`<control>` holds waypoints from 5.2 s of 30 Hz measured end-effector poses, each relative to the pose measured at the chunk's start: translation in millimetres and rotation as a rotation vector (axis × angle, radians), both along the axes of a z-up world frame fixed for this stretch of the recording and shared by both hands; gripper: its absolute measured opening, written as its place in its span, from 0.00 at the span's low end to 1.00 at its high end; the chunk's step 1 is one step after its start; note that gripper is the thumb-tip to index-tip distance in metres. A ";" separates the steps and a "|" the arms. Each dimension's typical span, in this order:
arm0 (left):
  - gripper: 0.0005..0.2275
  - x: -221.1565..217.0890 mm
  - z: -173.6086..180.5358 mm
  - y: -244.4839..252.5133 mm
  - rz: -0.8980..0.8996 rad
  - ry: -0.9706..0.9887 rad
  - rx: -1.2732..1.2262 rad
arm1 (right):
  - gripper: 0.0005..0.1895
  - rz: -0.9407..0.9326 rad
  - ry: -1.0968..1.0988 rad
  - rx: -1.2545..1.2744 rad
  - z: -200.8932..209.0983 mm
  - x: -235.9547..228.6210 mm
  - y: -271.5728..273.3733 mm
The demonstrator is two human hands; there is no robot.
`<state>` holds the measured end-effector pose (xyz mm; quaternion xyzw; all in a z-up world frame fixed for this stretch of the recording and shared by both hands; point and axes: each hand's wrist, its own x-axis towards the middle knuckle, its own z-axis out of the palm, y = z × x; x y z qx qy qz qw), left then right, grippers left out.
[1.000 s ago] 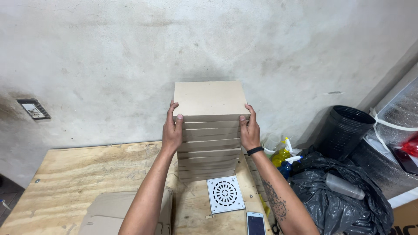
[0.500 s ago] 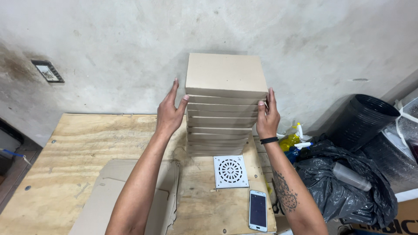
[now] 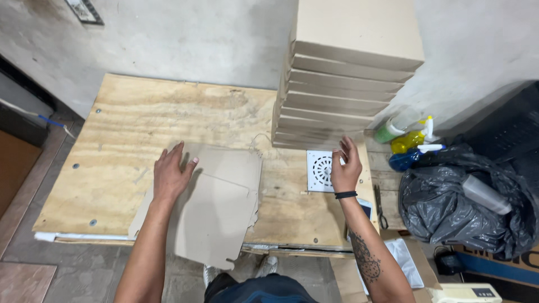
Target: The person folds flat cardboard pieces into rectangular boxes on a wooden workbench. They fold the side flaps, tuck tabs into slots, and stack the completed boxes on the right side of the table.
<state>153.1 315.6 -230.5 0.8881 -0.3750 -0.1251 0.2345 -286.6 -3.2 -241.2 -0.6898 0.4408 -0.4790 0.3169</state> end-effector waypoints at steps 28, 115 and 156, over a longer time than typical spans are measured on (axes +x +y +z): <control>0.33 17.3 -63.0 -41.8 -0.544 -0.172 0.137 | 0.63 0.497 1.043 -0.206 -47.9 136.5 369.2; 0.30 74.5 -70.1 -7.2 -0.442 -0.292 -0.092 | 0.19 0.601 0.758 0.261 -28.8 222.8 61.5; 0.15 87.0 -10.9 -55.5 -0.835 -0.052 0.404 | 0.14 0.861 1.024 -0.004 -47.8 258.7 101.7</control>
